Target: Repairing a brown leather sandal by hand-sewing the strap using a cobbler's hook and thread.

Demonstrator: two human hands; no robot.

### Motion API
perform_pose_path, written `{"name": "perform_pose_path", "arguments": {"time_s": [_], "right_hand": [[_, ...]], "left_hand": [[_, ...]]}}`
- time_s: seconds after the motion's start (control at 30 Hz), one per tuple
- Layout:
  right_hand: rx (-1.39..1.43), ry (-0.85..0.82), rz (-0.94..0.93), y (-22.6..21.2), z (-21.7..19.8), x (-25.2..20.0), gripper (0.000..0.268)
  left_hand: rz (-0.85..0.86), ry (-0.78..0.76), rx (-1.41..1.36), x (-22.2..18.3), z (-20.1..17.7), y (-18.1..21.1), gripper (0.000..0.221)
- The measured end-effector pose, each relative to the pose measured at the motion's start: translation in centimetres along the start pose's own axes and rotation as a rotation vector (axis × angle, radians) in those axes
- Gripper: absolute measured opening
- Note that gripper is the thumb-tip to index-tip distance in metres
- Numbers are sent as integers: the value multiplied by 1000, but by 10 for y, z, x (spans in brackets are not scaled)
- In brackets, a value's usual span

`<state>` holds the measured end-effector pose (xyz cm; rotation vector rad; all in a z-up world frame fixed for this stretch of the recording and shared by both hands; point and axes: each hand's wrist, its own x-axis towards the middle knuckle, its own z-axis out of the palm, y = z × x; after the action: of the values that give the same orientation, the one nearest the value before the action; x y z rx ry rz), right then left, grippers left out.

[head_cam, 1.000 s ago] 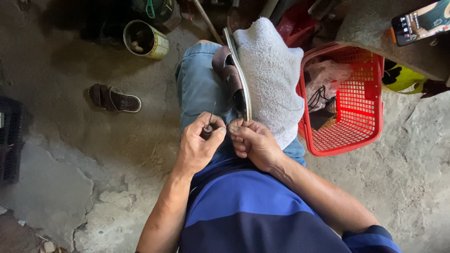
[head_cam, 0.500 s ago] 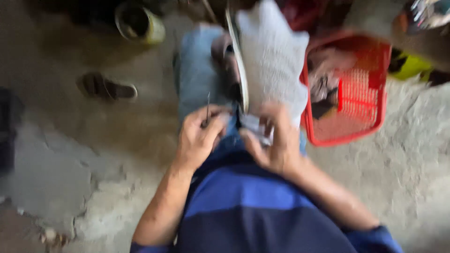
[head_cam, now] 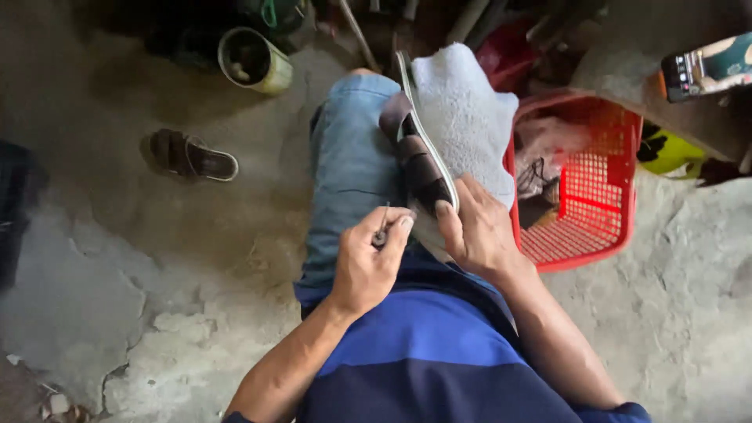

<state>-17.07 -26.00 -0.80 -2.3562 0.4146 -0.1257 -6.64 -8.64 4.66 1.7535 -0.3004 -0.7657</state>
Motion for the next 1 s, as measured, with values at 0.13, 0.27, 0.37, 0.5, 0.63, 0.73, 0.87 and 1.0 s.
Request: {"name": "perform_pose_path", "arguments": {"time_s": [0.13,0.27,0.37,0.5,0.63,0.73,0.87,1.0], "right_hand": [[83,15,64,1,-8,-5,33],[363,7,197,17,-3,-5,35],[526,57,245,-1,-5,-10,34],[483,209,157,-1,-5,-37,43],[115,313,102,-20,-38,-28,29],[-186,423,-115,-48,-47,-20,29],[-273,359,-345,-68,-23,0,29],[-209,318,-440,-54,-17,14,27]], "left_hand": [[-19,-33,-43,3,-2,-1,15],[17,-108,-112,7,-11,4,10],[93,-117,-148,11,-15,13,8],[239,-151,-142,20,-17,-1,9],[196,-160,-119,22,-18,-8,11],[101,-155,-142,20,-20,-7,12],[-74,-146,-466,15,-16,-20,16],[-116,-148,-447,12,-1,-25,15]]}}
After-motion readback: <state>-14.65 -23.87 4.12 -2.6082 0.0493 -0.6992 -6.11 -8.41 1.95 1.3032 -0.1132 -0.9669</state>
